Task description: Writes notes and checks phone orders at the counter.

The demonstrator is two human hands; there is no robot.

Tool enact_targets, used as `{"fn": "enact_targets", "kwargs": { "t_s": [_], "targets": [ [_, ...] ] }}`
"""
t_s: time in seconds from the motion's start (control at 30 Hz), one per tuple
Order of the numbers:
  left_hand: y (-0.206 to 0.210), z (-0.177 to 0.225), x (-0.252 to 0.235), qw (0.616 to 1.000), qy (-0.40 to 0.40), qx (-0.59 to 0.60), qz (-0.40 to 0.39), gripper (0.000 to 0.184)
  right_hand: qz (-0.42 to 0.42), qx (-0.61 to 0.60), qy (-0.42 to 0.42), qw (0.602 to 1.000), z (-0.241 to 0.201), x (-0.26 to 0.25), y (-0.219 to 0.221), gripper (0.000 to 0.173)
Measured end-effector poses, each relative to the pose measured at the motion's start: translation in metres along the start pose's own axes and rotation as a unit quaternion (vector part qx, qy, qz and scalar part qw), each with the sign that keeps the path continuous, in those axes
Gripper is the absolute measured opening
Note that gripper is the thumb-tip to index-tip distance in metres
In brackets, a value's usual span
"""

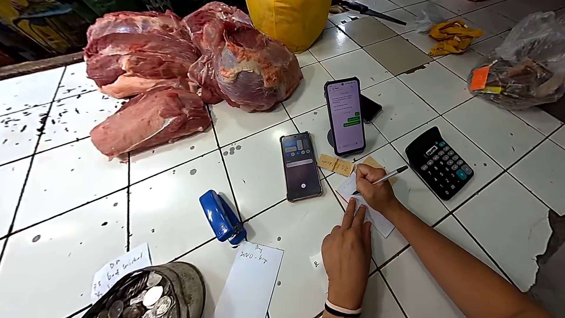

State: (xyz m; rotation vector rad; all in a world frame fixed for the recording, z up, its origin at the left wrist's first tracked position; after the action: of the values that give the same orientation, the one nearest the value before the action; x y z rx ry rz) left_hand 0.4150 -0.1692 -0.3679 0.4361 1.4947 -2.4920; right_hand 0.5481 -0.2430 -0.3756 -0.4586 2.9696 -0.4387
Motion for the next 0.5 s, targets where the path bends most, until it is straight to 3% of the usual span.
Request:
{"fn": "enact_targets", "kwargs": {
  "t_s": [0.3,0.5],
  "targets": [
    [0.000,0.000,0.000,1.000,-0.006,0.013,-0.004,0.029,0.000,-0.053,0.001,0.999,0.003,-0.005,-0.010,0.024],
    [0.001,-0.001,0.000,1.000,-0.009,0.010,-0.009,0.029,0.009,0.001,-0.005,1.000,0.005,-0.004,-0.009,0.023]
  ]
}}
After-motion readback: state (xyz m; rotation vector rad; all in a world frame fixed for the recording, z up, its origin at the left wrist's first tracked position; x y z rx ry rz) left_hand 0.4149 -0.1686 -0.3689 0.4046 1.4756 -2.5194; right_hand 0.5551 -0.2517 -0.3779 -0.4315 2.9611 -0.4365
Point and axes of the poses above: each hand's wrist, its own x-axis away from the middle knuckle, its own y-axis out of the palm, z = x × y, the point moved 6 cm from there along -x, towards the middle knuckle, and after that the axes turned 11 degrees about y, right-handed, at the moved point
